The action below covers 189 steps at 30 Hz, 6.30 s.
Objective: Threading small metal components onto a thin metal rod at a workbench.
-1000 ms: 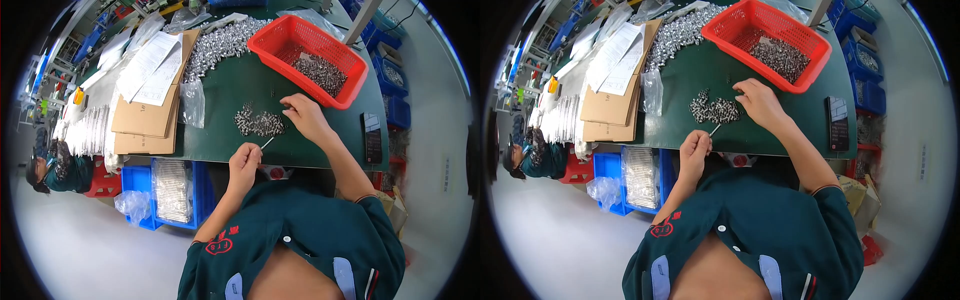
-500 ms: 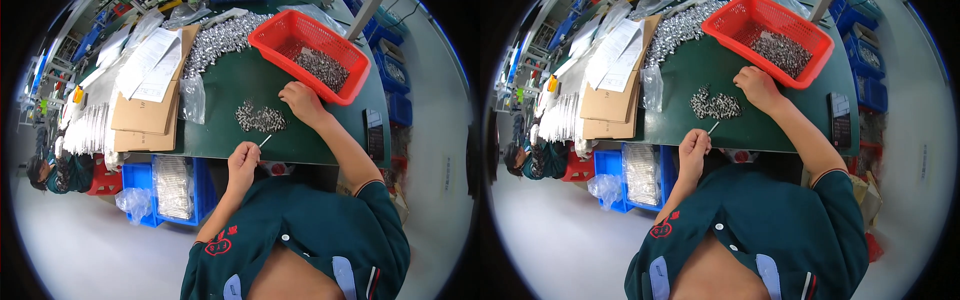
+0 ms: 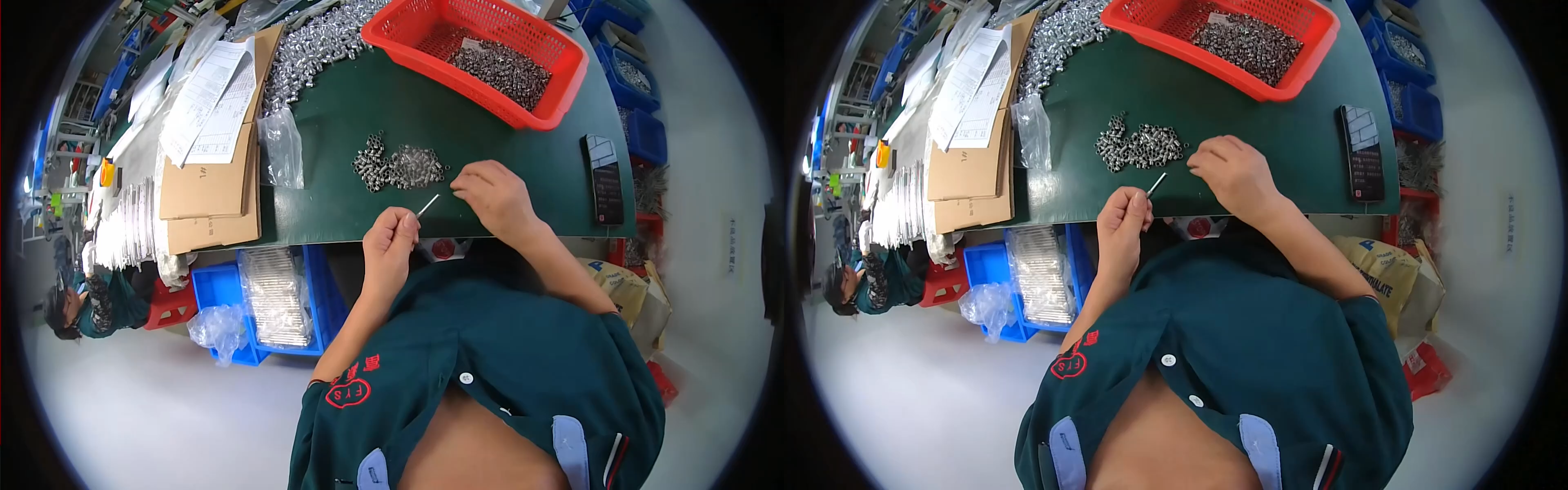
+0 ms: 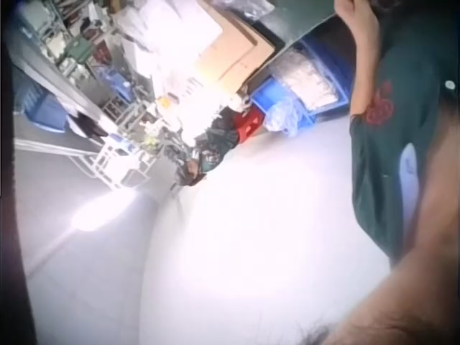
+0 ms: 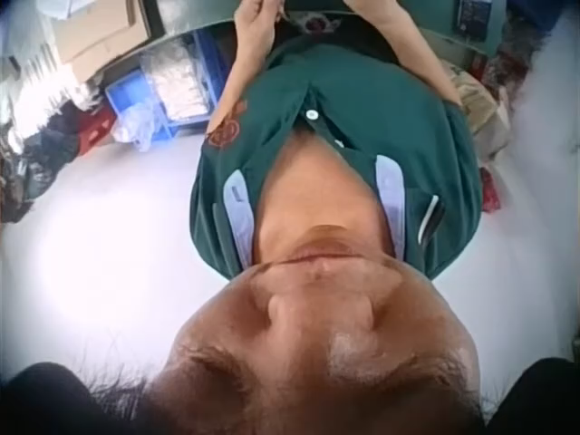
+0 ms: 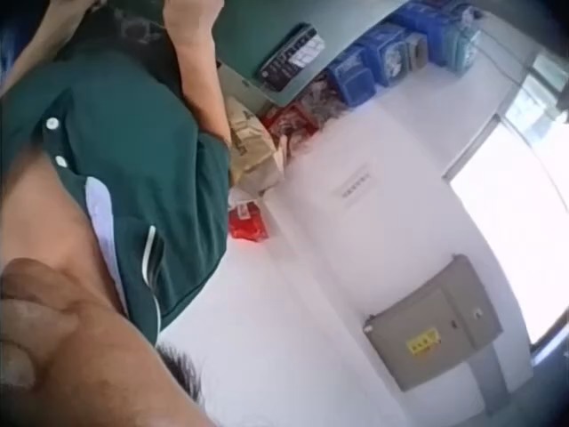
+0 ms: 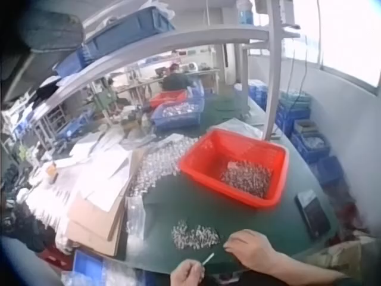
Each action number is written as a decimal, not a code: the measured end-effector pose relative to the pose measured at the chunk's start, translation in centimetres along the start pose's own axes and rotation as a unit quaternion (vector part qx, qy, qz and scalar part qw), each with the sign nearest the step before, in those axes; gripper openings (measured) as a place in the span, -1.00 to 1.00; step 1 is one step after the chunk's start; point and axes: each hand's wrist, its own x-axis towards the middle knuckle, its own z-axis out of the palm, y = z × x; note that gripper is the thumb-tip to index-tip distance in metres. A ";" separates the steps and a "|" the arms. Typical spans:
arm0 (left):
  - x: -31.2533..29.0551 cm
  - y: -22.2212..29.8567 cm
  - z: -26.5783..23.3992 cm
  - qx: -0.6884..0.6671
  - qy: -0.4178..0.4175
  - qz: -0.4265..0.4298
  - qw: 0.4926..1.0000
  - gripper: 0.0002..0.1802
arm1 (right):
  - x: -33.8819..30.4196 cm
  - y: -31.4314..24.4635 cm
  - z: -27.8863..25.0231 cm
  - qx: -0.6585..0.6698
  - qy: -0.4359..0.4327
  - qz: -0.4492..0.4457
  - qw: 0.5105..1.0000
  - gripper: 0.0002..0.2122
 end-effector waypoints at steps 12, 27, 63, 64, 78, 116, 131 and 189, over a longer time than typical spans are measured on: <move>-0.5 0.4 0.9 0.059 -0.023 0.011 0.998 -0.77 | 0.3 -3.3 -2.1 0.411 -0.055 0.317 0.853 -0.91; -0.8 0.5 0.7 -0.013 -0.062 -0.054 0.997 -0.77 | -0.2 -3.8 -1.8 0.283 0.040 0.116 0.951 -0.93; -0.3 0.2 1.2 0.022 -0.025 -0.018 0.999 -0.77 | 0.4 -2.7 -2.0 0.475 -0.080 0.362 0.798 -0.91; -0.4 0.3 1.2 0.021 -0.029 -0.022 0.999 -0.77 | 0.3 -2.9 -1.9 0.475 -0.080 0.362 0.798 -0.91; -0.6 1.3 1.3 0.223 -0.006 0.140 0.965 -0.82 | 0.7 -4.0 -2.3 0.307 0.001 0.191 0.932 -0.91; 0.3 0.2 0.5 -0.154 -0.043 -0.086 0.983 -0.79 | 1.4 -1.6 -1.7 0.443 -0.094 0.353 0.819 -0.90; -1.3 1.4 -0.1 -0.040 -0.074 -0.080 0.993 -0.83 | 0.5 -4.1 -2.4 0.326 -0.112 0.189 0.919 -0.90; -0.5 0.7 0.1 -0.049 -0.006 -0.044 0.998 -0.79 | 2.1 -1.0 -0.7 0.622 -0.148 0.393 0.661 -0.92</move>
